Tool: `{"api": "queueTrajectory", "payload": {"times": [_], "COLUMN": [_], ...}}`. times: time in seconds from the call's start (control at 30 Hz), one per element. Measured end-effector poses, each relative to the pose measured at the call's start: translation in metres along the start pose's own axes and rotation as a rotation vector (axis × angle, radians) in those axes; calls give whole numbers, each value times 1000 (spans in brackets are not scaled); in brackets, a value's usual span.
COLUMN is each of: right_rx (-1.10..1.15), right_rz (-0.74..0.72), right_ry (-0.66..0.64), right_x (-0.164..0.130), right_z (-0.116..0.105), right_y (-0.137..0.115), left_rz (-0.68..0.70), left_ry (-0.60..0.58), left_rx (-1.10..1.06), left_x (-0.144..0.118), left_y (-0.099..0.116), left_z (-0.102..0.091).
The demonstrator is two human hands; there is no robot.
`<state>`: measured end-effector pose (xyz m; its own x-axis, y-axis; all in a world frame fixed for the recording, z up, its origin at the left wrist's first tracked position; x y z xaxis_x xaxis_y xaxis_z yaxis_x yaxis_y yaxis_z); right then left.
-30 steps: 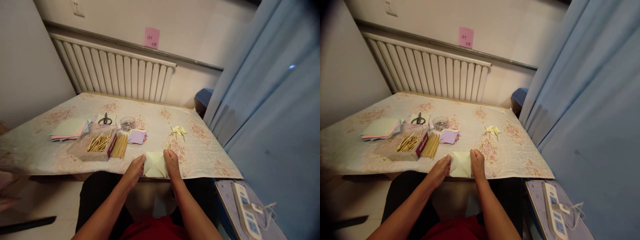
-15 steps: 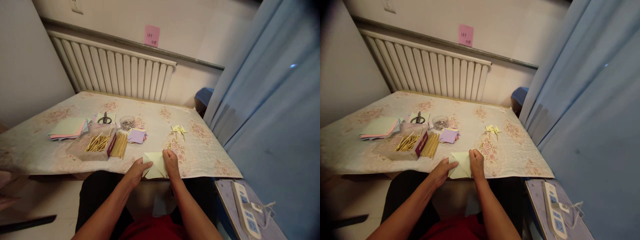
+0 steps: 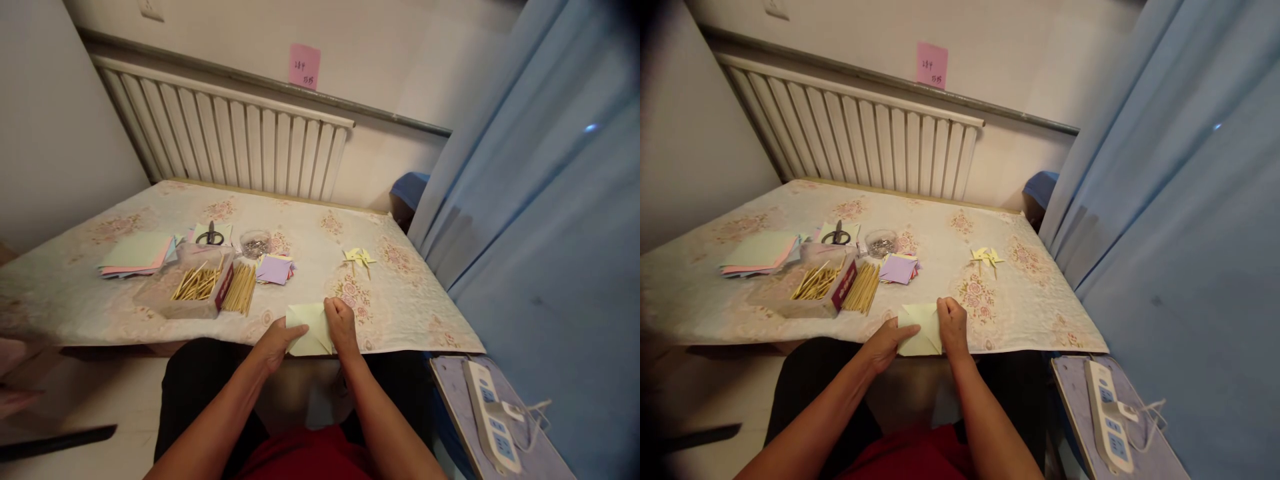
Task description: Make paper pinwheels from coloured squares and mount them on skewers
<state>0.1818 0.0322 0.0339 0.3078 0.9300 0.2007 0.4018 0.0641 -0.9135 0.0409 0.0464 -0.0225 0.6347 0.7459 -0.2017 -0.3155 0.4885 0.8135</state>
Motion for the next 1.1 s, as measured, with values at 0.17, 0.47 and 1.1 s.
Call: {"api": "queueTrajectory", "payload": {"times": [0.17, 0.47, 1.1], "right_rx": [46, 284, 307], "right_rz": [50, 218, 302], "right_ry": [-17, -453, -375], "right_x": [-1, -12, -11], "right_z": [-1, 33, 34], "right_y": [3, 34, 52], "left_rz": [-3, 78, 136], "left_ry": [23, 163, 237], "left_rx": [39, 217, 281], "left_x": [-1, -2, 4], "left_y": [-6, 7, 19], "left_z": [-3, -14, -26]}}
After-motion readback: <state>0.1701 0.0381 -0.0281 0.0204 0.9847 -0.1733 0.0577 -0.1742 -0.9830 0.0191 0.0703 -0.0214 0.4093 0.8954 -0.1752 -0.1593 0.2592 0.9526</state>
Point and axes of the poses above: each hand's wrist, its own x-axis towards the middle knuckle, its own z-axis out of the palm, y = z × x, the point moved 7 cm from there along x, towards the middle knuckle, and after that the axes turned 7 degrees about -y, right-handed, at the moved point
